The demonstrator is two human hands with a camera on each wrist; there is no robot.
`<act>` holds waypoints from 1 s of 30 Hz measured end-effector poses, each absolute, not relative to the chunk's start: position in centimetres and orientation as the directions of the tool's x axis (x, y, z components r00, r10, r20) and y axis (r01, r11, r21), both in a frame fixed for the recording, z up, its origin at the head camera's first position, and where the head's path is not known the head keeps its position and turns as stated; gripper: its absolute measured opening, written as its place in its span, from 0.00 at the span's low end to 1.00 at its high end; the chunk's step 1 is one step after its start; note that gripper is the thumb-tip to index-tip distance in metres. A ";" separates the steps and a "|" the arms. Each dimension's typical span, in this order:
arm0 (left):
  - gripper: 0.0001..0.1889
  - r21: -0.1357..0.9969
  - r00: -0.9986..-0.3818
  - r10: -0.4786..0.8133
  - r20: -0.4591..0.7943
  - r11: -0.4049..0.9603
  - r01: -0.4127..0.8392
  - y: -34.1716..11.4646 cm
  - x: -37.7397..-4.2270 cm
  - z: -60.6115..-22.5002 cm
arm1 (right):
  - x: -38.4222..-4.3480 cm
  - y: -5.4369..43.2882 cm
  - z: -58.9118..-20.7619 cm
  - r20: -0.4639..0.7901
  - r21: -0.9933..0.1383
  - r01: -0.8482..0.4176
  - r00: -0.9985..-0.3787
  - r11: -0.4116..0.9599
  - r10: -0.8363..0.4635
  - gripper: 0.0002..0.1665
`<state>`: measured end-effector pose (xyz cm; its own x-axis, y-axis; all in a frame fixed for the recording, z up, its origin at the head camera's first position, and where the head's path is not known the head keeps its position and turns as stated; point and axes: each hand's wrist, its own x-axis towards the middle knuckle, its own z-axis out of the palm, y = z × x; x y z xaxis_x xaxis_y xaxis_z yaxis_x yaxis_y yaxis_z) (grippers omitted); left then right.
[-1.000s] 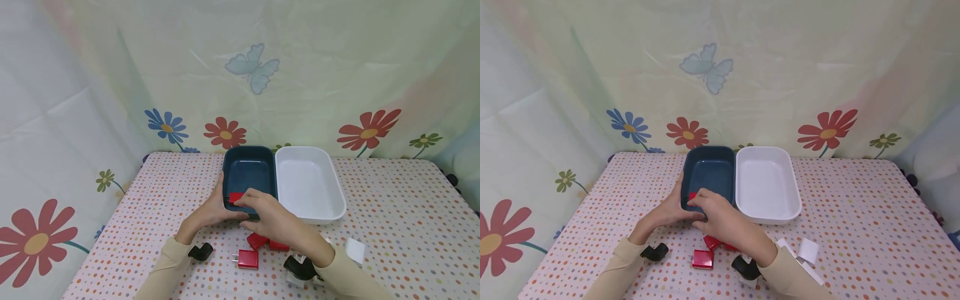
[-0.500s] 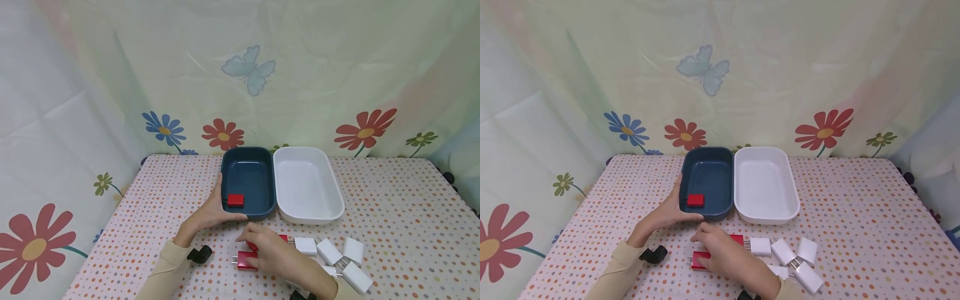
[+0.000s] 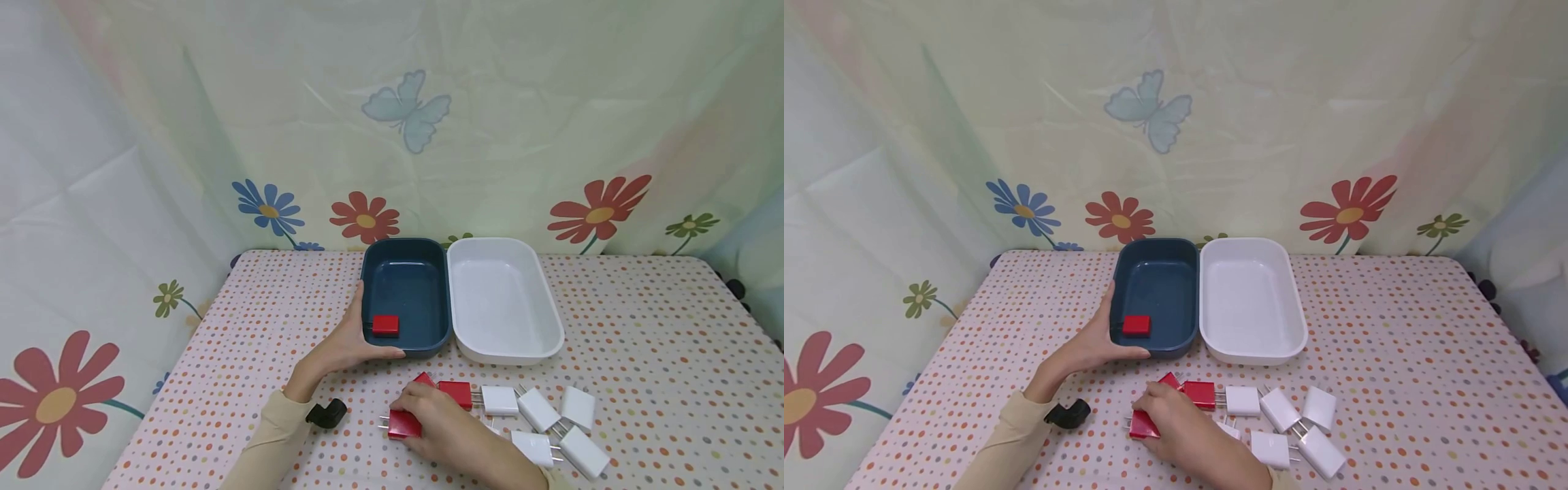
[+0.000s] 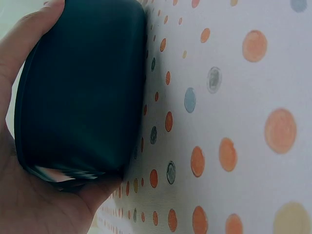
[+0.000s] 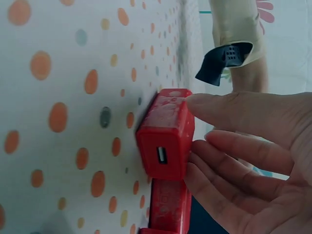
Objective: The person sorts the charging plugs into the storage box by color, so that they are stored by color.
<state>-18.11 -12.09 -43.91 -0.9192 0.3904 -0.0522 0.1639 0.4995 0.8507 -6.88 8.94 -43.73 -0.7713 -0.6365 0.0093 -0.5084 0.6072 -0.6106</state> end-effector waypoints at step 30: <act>0.74 0.862 -0.915 0.402 -0.027 0.473 0.183 -12.0 -18.3 -44.1 | -5.0 7.8 -42.4 -0.094 -0.547 -0.411 -0.836 0.730 -0.541 0.24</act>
